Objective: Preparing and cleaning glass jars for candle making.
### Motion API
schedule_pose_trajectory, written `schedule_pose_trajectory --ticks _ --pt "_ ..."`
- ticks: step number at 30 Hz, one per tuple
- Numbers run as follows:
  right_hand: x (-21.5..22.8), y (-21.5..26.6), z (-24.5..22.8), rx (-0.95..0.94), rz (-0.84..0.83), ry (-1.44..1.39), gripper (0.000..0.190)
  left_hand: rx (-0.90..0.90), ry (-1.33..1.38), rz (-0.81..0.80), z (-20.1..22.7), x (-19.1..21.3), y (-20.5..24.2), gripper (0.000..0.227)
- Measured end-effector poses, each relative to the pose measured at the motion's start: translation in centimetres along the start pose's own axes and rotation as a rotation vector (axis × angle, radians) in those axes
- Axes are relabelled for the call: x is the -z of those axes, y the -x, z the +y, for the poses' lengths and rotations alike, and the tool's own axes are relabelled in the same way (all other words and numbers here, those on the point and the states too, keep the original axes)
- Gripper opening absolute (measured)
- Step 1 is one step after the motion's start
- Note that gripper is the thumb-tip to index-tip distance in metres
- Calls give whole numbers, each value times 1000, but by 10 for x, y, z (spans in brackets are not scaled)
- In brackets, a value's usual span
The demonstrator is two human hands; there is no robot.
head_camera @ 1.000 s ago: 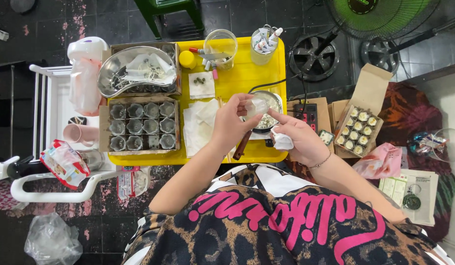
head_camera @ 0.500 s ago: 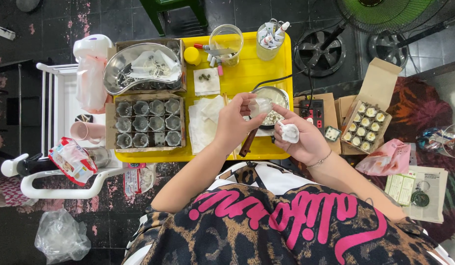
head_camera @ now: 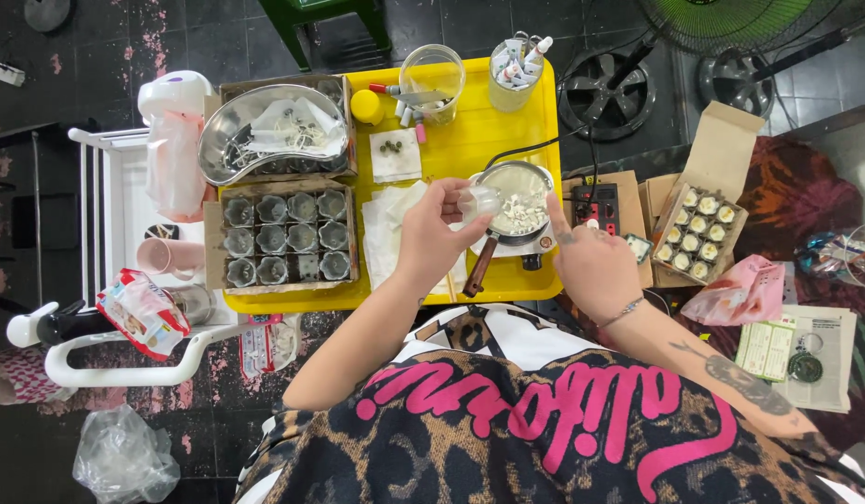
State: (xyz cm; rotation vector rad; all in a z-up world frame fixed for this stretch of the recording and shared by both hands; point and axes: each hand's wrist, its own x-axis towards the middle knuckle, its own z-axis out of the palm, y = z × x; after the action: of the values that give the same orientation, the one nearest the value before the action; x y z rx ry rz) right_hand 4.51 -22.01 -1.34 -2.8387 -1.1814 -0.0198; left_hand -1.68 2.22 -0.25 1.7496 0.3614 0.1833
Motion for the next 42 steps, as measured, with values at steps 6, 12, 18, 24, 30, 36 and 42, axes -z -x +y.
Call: schedule_pose_trajectory --ticks 6,12,18,24,30,36,42 --pt "-7 8 -7 -6 -84 316 84 64 126 -7 -8 2 4 49" --pt "13 15 -10 44 -140 341 87 114 275 -16 -25 5 8 49" --pt "19 31 -8 25 -63 305 80 120 540 -67 -60 24 14 44" --pt "44 23 -16 -167 68 -165 55 413 817 -76 -64 80 38 35" --pt "72 2 -40 -305 145 -612 37 170 220 164 -85 149 78 47" --pt "79 -11 -61 -272 154 -581 30 79 -715 391 -68 192 103 48" --pt "78 -15 -74 -243 171 -550 29 155 -856 259 -97 205 98 54"
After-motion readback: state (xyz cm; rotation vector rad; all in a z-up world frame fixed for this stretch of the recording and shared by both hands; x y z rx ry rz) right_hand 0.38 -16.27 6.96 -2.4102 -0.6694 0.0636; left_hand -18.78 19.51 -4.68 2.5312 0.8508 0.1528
